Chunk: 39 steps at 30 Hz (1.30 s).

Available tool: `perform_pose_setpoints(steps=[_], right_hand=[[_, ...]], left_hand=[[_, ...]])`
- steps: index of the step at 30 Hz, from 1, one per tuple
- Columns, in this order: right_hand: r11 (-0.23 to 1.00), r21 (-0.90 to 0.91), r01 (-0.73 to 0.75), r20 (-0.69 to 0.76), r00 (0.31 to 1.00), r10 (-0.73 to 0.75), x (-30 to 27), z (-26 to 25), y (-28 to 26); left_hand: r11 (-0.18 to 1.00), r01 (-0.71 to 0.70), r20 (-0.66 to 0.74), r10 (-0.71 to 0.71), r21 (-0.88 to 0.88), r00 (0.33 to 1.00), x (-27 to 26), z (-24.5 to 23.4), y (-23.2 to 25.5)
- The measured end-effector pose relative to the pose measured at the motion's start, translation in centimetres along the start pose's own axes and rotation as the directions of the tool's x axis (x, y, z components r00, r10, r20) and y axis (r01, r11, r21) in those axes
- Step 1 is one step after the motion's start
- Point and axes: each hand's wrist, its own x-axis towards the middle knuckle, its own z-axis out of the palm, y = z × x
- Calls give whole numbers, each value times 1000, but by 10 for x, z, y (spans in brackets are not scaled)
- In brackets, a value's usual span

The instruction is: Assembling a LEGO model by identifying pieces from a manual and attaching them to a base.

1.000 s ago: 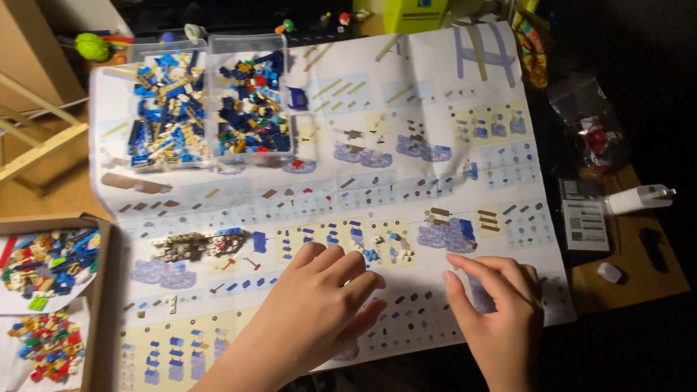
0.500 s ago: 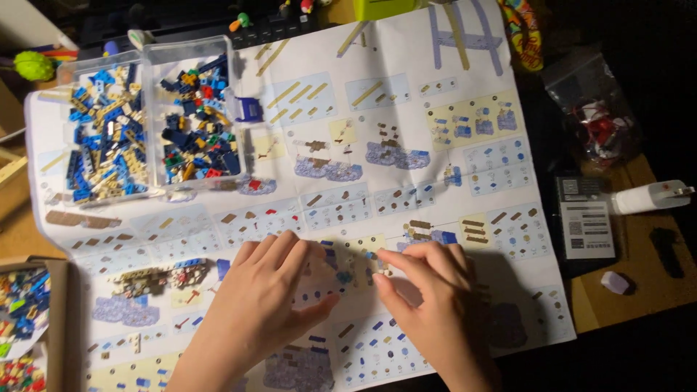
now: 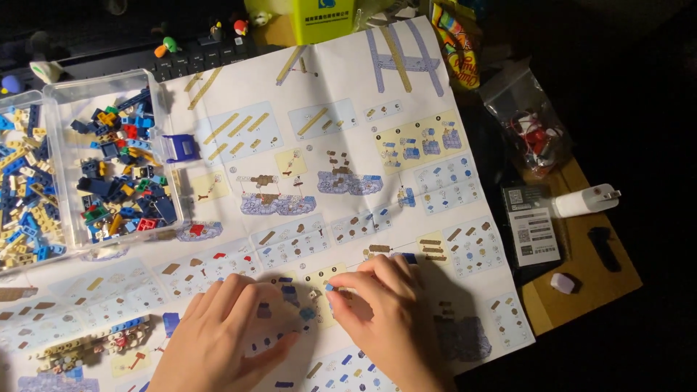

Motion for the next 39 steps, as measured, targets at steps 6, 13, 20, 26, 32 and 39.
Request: perform_pose_setpoints(steps=[6,13,20,26,32,39], right_hand=[[999,34,17,-27,999,-16,2,0,-2],[999,28,24,-44,999,-22,1,0,-2],[999,34,11,-20,1000,-10,1,0,-4],[999,36,-15,-32,999,17,-2,0,-6],[999,8,-40,-43,998,40,-7,4,-5],[1000,-31,-6,-28,1000,5,-8,6,-5]], left_hand=[[999,-29,-6,29,15,1000,0,0,0],[999,-21,9,21,32,1000,0,-1,3],[999,-14,70,16,-30,997,1,-16,11],[994,33,109,-21,-108,994,-1,-33,14],[976,49,119,-24,-212,993,-3,-44,12],[980,51,140,-24,-190,990,-5,-41,12]])
